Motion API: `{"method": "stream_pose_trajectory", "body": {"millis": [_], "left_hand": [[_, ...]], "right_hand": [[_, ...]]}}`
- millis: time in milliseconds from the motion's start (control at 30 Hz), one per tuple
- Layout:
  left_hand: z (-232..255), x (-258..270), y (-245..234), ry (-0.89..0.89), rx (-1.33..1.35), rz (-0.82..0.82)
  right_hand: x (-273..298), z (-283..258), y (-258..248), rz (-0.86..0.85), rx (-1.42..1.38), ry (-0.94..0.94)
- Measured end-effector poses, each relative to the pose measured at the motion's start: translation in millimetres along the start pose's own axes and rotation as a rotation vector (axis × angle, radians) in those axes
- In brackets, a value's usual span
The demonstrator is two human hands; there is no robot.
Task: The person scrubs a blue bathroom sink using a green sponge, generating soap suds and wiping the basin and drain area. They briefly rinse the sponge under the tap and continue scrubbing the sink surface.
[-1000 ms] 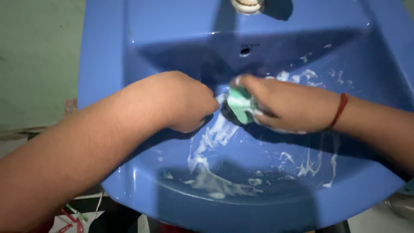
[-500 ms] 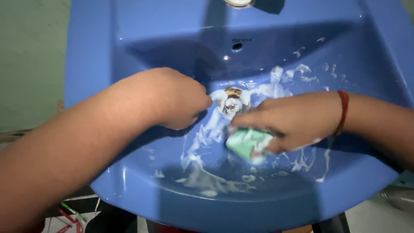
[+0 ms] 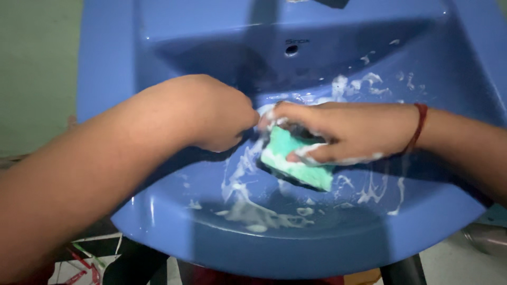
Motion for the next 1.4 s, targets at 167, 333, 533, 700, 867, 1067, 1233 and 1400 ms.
{"method": "stream_pose_trajectory", "body": {"millis": [167,333,533,700,867,1067,1233,1400], "left_hand": [[1,-2,0,0.026,-0.01,0.005],[0,-4,1,0.029,-0.009,0.001],[0,-7,0,0.04,0.008,0.036],[0,-6,-1,0.028,-0.013,0.002],[0,-4,-4,0.052,-0.011,0.022],[3,-5,-4,0.03,-0.018,-0.01],[1,-10,-4,0.039,0.041,0.019],[1,-13,-7,0.322,0.372,0.342]], "right_hand": [[-4,-2,17,-0.191,-0.306,0.053],[-10,4,-3,-0.162,0.563,0.523],[-6,-9,17,-0.263,0.263,0.294],[-12,8,5,-0.261,0.512,0.697],[-6,-2,30,-0.313,-0.025,0.119],[8,28,-27,-0.057,1.019,0.746],[-12,-1,6,-0.166,0.33,0.35],[4,13,-27,0.059,0.459,0.481]]}}
Point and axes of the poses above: each hand's wrist, its own x-axis away from the middle knuckle, its own y-axis out of the palm, z = x × y, the point moved 4 cm from there along -x, towards the middle knuckle
